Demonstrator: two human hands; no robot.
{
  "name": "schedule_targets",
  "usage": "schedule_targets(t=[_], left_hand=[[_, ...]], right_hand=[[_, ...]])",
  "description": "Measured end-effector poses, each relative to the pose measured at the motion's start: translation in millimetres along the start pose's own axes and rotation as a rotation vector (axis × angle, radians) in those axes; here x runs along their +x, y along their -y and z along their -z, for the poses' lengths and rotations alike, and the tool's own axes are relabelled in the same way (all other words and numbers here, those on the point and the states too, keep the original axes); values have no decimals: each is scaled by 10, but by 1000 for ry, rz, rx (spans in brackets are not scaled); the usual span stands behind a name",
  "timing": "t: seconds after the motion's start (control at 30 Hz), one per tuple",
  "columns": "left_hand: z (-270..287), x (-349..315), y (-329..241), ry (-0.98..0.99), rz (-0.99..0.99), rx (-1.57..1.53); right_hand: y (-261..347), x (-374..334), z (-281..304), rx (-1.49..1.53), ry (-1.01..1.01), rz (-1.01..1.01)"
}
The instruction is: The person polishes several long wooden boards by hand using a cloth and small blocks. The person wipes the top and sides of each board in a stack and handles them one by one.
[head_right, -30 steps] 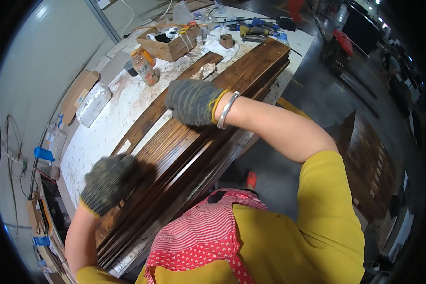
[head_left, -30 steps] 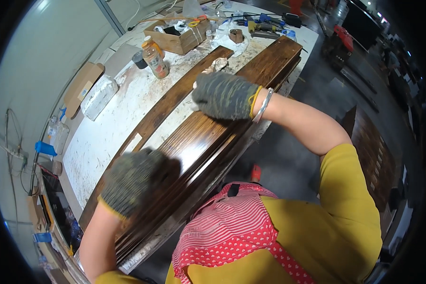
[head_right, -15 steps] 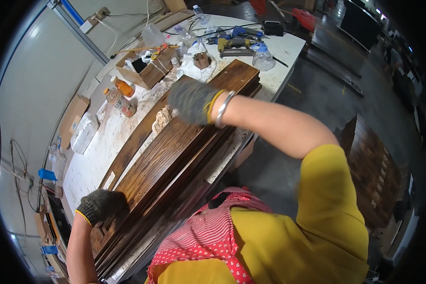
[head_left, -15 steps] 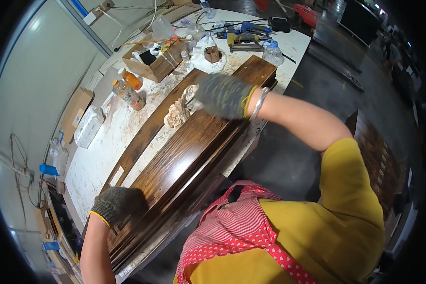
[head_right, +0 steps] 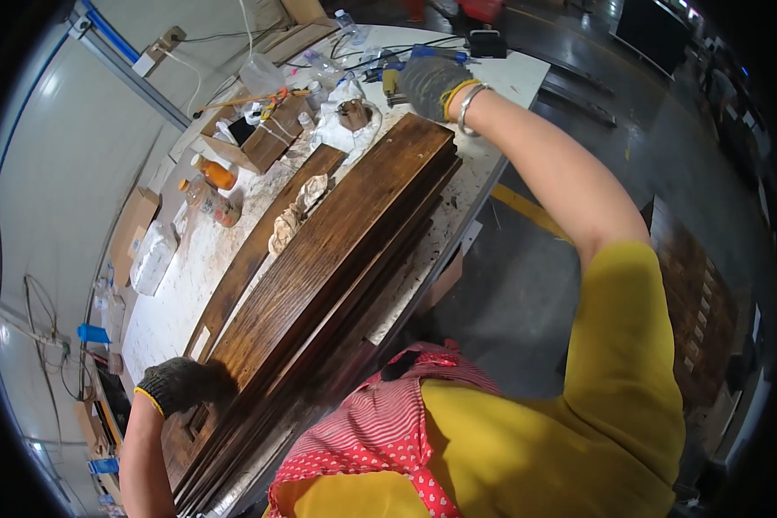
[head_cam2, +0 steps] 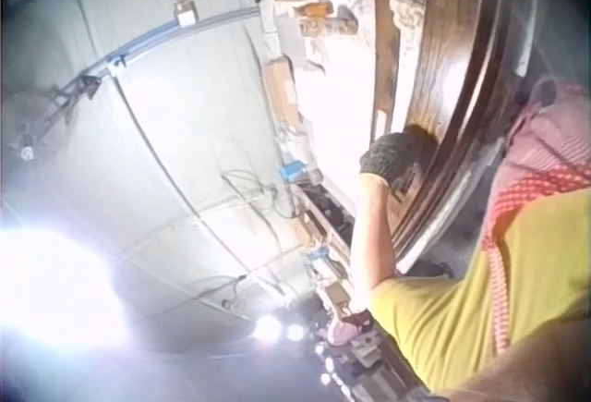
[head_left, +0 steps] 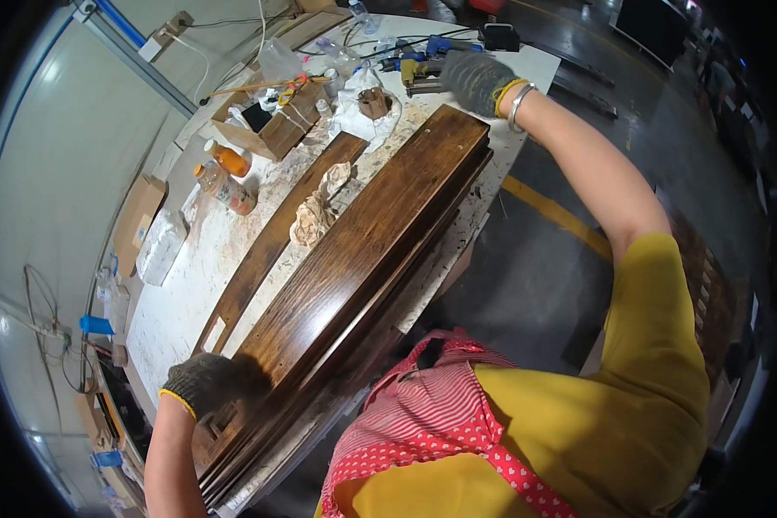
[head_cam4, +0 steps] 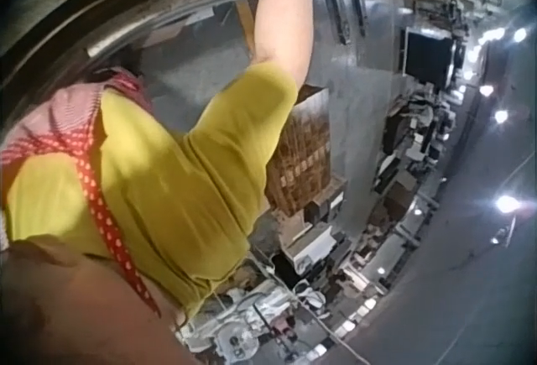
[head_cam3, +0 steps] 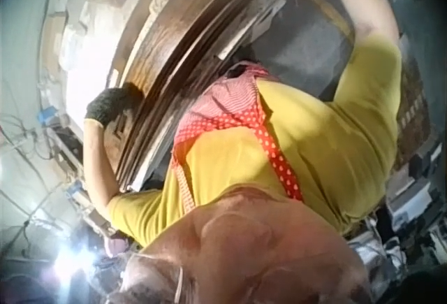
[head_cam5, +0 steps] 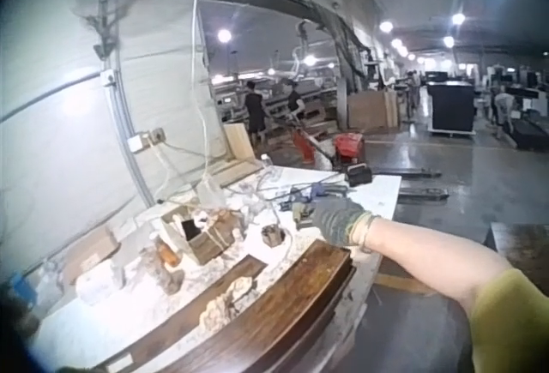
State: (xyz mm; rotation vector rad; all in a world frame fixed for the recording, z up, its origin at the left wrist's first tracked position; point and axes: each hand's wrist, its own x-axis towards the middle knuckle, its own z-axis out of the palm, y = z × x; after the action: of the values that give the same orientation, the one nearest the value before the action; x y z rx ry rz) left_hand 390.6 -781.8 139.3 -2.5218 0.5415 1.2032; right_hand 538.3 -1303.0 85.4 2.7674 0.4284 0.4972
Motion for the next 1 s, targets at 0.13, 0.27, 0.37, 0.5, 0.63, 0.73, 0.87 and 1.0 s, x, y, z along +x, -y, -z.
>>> schedule_targets(t=[0.13, 0.27, 0.37, 0.5, 0.63, 0.73, 0.87, 1.0], left_hand=[[418, 301, 188, -569, -275, 7], [1077, 1242, -28, -596, -147, 38], [1110, 2194, 15, -523, -165, 33], [999, 3049, -123, -386, -278, 84], [1280, 3025, -370, -339, -207, 215], [1514, 2659, -406, -730, -206, -65], [2095, 1925, -960, -1116, -598, -150], [2112, 1499, -2189, -1064, -874, -209]], right_hand=[[-177, -228, 94, 208, -93, -170], [-166, -857, 267, 901, -302, -405], [52, -1235, 333, 1403, -230, -765], [3, -2010, 116, 1483, -276, -880], [-39, -2455, 19, 1212, -358, -690], [-111, -2192, 95, 629, -395, -411], [18, -1360, 156, 1215, -622, -270], [-167, -735, 118, 390, -801, -168]])
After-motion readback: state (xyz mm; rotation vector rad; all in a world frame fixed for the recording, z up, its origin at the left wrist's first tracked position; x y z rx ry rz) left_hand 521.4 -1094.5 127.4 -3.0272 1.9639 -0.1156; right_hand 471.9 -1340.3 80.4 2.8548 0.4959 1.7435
